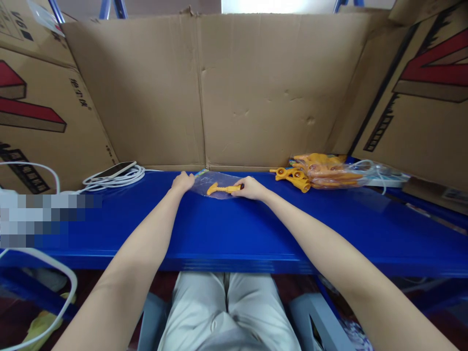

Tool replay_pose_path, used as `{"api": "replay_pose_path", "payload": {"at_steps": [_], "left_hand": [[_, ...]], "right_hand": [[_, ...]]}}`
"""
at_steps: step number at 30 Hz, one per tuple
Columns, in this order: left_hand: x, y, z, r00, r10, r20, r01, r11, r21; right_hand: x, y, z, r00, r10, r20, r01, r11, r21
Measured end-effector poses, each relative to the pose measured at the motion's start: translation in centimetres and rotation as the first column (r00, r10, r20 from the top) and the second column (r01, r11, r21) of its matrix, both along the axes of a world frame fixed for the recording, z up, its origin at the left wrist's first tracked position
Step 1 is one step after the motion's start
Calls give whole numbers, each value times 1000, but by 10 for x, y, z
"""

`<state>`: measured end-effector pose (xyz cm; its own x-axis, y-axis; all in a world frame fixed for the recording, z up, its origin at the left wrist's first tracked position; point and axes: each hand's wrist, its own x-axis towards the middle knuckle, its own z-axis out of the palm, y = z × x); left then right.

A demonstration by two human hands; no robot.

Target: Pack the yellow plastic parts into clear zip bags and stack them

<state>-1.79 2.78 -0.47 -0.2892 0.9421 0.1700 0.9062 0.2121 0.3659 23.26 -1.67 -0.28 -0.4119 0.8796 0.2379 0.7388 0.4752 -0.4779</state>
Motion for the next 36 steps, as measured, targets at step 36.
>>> {"api": "replay_pose_path", "payload": {"at_steps": [36], "left_hand": [[30,1,0,970,-198,140,193,980,45]], "right_hand": [[-4,13,-16,894,83,-440,-168,973,-158]]}}
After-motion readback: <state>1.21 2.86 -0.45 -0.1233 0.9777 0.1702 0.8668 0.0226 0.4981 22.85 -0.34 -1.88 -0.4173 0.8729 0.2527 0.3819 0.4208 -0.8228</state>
